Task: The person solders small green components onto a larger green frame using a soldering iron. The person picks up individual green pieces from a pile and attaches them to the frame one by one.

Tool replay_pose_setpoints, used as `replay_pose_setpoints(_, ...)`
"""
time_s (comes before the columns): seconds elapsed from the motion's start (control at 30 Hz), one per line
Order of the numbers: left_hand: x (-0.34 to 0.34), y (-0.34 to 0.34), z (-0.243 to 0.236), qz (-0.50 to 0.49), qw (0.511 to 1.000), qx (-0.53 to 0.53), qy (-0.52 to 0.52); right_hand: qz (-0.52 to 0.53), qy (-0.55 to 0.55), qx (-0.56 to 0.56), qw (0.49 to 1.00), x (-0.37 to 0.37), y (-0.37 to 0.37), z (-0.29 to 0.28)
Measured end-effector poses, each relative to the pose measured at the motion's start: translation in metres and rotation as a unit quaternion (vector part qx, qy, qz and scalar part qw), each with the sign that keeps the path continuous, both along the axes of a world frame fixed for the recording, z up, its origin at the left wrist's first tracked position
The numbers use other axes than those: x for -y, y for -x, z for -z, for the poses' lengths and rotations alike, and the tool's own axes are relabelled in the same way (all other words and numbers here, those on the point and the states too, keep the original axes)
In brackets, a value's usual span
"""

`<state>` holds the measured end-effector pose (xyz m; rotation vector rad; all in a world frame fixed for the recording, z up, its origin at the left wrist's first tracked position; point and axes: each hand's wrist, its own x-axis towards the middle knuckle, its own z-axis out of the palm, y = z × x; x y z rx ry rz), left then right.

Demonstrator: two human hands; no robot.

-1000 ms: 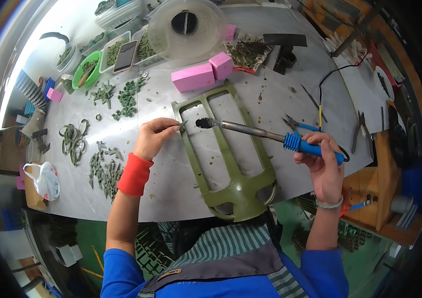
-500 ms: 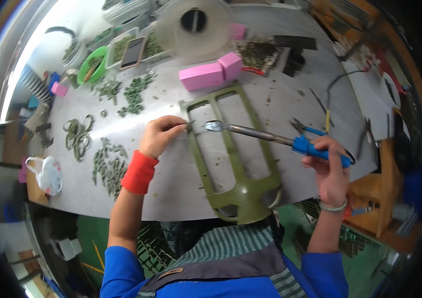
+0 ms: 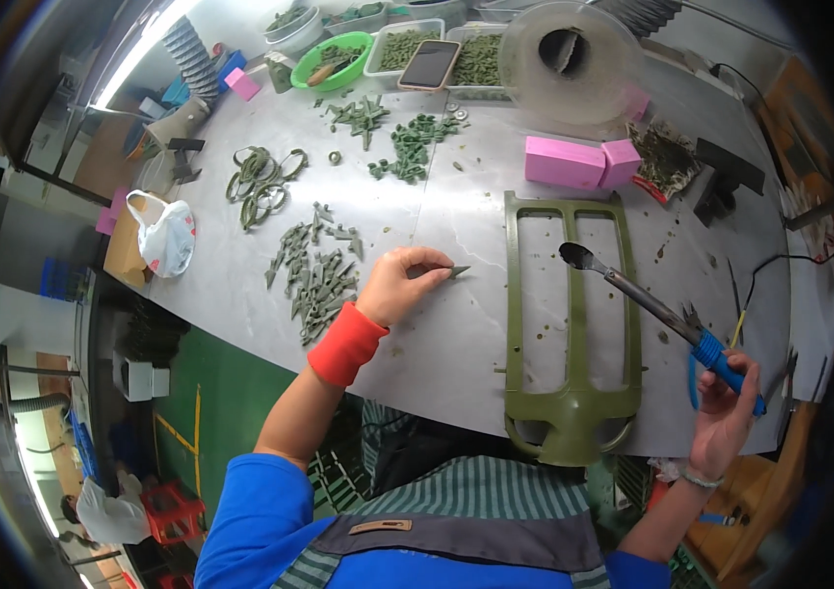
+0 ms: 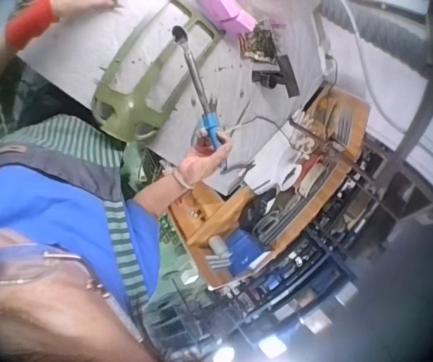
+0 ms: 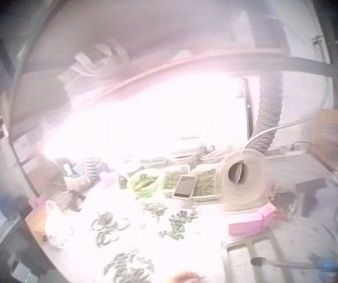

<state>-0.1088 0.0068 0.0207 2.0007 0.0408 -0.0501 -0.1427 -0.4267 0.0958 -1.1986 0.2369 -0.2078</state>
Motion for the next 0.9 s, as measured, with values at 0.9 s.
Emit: replay_pose_setpoints(0.9, -0.048, 0.024, 0.009, -0.103, 0.936, 0.184, -0.283, 0.014, -0.011, -0.001, 1.000, 0.001, 0.001, 0.002)
